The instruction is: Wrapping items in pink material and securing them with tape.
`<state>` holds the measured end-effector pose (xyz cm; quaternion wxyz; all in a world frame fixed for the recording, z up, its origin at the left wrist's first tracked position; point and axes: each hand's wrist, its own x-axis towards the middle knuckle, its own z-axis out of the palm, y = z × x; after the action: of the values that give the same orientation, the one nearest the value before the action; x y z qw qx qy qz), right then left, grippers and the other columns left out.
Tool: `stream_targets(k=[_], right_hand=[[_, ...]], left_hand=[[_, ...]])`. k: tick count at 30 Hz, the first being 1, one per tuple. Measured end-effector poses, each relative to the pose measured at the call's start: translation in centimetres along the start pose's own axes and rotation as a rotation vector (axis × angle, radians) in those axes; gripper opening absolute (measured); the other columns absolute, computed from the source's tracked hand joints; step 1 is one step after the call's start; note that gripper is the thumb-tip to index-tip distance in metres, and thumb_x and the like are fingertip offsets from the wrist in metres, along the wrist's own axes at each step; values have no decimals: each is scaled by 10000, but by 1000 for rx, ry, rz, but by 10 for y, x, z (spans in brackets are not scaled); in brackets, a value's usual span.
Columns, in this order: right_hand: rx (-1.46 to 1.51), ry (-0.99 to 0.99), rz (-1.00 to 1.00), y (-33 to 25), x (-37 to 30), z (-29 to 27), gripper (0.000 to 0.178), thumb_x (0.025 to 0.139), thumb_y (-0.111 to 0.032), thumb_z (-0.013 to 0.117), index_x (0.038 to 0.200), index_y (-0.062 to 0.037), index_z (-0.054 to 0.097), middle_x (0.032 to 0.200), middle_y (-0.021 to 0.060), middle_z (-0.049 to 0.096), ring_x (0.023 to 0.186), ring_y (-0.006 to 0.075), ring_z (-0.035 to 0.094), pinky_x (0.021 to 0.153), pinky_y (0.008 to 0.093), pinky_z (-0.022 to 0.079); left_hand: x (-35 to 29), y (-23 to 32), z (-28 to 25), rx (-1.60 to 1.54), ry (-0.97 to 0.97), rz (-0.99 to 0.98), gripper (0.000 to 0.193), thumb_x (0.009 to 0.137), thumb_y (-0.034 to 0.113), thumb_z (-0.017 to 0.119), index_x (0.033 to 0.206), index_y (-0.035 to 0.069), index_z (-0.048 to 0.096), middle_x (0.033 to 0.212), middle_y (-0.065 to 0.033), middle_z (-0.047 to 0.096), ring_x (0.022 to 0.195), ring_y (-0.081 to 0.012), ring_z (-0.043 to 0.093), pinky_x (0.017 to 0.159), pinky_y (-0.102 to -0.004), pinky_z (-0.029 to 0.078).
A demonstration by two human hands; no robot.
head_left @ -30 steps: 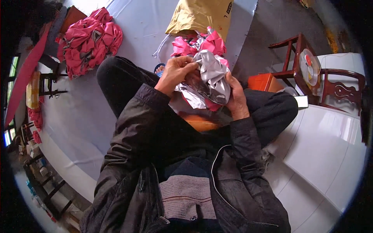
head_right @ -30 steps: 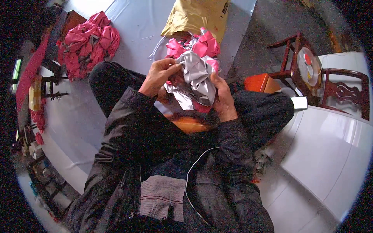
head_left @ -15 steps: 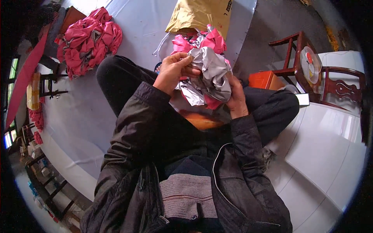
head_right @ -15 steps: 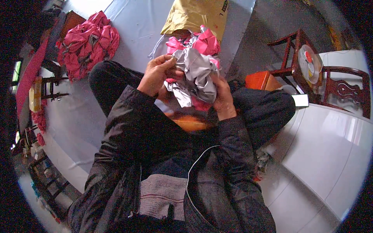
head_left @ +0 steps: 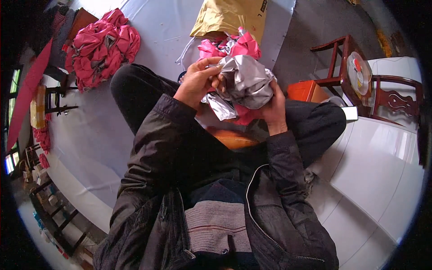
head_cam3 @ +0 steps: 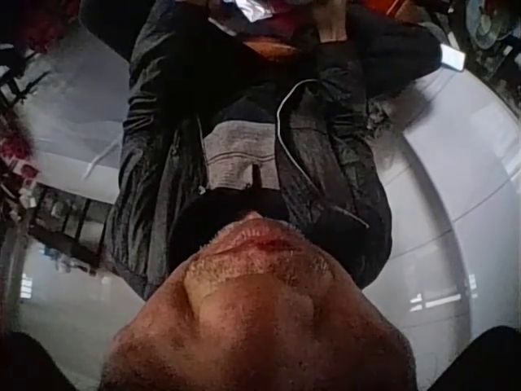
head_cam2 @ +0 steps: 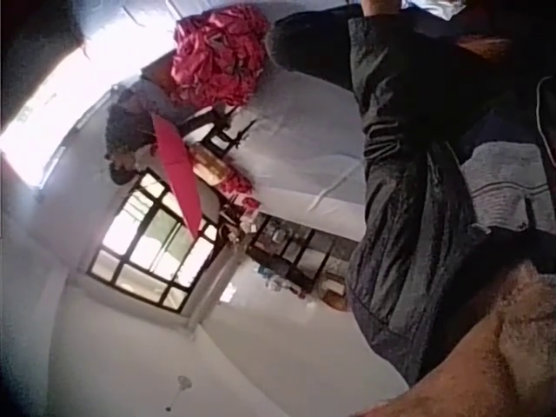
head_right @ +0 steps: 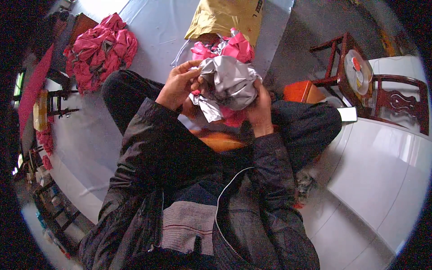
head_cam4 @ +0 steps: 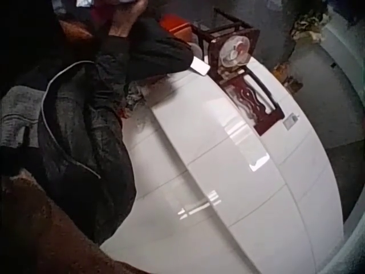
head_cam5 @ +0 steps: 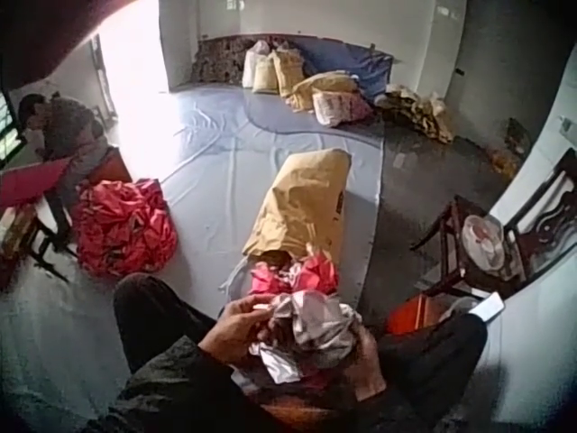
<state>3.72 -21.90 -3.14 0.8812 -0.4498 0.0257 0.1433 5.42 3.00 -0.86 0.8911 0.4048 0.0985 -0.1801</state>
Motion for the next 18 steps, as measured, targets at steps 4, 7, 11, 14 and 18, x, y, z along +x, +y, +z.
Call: stream_targets(k=[4, 7, 11, 14, 18], right_hand=[[157, -37, 139, -4, 5, 11, 541, 1013, -411, 474, 1376, -10, 456, 1341, 139, 547, 1191, 263, 567, 1024, 407, 461], [258, -53, 243, -5, 3, 22, 577, 1002, -450, 488, 1371, -7, 461, 1319, 128, 560, 1176, 232, 570, 1005, 376, 467], [-46, -164, 192, 10, 5, 7, 600, 970, -459, 553, 1344, 4, 479, 1251, 103, 600, 1118, 192, 591, 951, 346, 483], [-403, -239, 133, 15, 7, 16, 561, 941, -395, 627, 1301, 17, 505, 1178, 83, 641, 1061, 184, 617, 901, 345, 498], [-762, -254, 6, 23, 4, 36, 474, 912, -251, 676, 1273, 22, 533, 1120, 76, 665, 1021, 165, 625, 875, 325, 496]], left_hand=[[-3, 1, 4, -44, -1, -6, 262, 947, 54, 585, 1196, -15, 540, 754, -88, 630, 516, -118, 558, 541, -319, 546], [-3, 1, 4, -15, 36, -4, 267, 955, 49, 560, 1215, -8, 549, 751, -77, 617, 515, -101, 520, 535, -304, 532], [-1, -1, 7, -50, 18, -7, 272, 951, 51, 568, 1218, 3, 553, 760, -89, 634, 511, -107, 537, 532, -302, 533], [2, -4, 4, -33, 50, 2, 274, 952, 62, 576, 1220, 10, 552, 797, -114, 666, 524, -121, 578, 530, -303, 538], [3, -12, 4, 19, -16, -17, 285, 940, 68, 606, 1208, -5, 539, 842, -141, 686, 579, -156, 627, 567, -299, 546]])
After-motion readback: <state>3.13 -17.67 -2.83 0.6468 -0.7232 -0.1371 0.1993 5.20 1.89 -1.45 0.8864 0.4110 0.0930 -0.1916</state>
